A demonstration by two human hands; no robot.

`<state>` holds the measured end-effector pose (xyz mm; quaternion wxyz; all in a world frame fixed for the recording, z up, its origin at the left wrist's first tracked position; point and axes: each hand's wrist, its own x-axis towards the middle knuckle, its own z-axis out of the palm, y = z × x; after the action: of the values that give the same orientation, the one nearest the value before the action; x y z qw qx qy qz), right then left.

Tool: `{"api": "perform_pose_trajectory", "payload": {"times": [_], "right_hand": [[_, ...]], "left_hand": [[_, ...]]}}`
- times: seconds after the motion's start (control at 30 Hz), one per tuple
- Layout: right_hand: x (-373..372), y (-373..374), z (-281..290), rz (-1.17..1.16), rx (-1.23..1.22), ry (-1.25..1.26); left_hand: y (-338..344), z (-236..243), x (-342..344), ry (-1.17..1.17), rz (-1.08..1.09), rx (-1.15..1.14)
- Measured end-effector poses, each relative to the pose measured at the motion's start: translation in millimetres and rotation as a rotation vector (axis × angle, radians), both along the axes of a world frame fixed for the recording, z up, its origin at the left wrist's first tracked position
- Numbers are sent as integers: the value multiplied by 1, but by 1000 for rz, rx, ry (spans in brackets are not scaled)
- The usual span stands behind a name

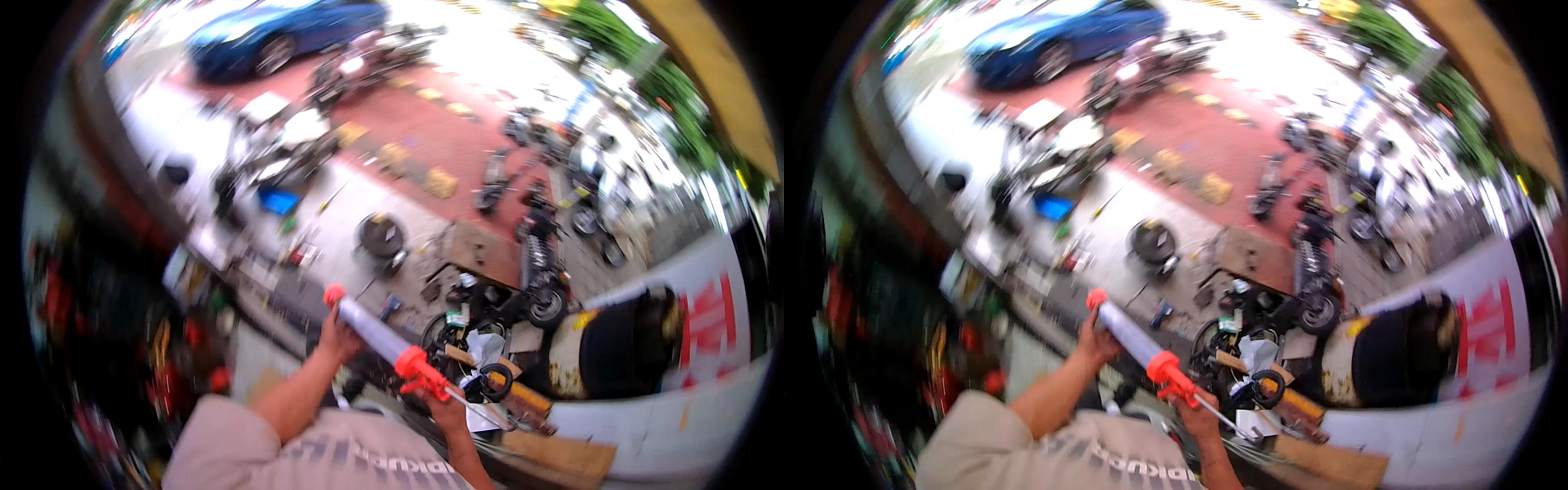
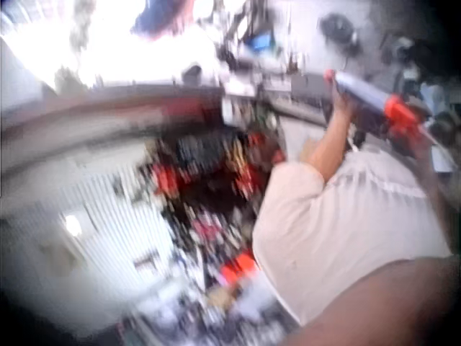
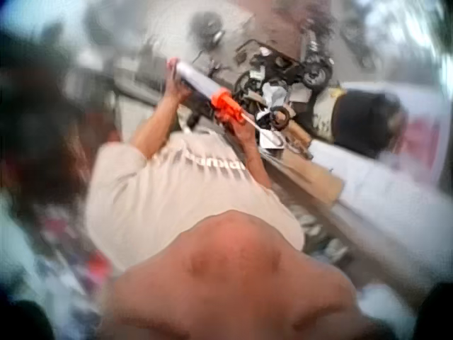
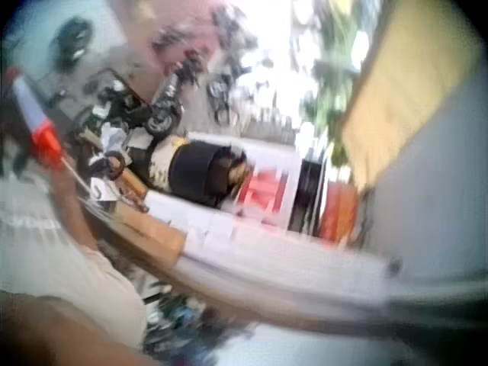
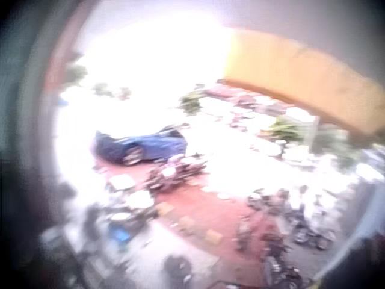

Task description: The person applies adhesive strips to a blue battery pack and presses them down by hand.

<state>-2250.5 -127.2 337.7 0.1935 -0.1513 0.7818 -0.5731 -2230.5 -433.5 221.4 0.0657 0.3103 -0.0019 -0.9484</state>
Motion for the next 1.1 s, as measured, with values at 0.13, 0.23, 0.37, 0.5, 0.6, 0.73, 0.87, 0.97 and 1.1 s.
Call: {"api": "perform_pose_trajectory", "payload": {"times": [0.13, 0.23, 0.37, 0.5, 0.6, 0.73, 0.87, 0.97, 1.1], "right_hand": [[15, 9, 7, 97, -52, -621], [20, 13, -9, 279, -171, -889], [26, -15, -36, 573, 31, -1048], [67, -43, -43, 750, 135, -1072], [141, -87, -37, 884, 207, -1178], [261, -126, -29, 1220, 262, -1075], [386, -146, -15, 1385, 362, -1022], [475, -161, -6, 1503, 419, -994], [571, -185, -1, 1629, 506, -974]], "left_hand": [[-28, -41, 105, -110, 453, 11], [-22, -6, 215, -195, 550, -104], [22, 40, 338, -258, 668, -278], [72, 72, 444, -230, 948, -367], [99, 75, 537, -283, 1123, -419], [132, 101, 676, -396, 1291, -404], [178, 105, 816, -340, 1433, -459], [210, 121, 895, 6, 1637, -644], [228, 125, 978, 130, 1687, -695]]}}
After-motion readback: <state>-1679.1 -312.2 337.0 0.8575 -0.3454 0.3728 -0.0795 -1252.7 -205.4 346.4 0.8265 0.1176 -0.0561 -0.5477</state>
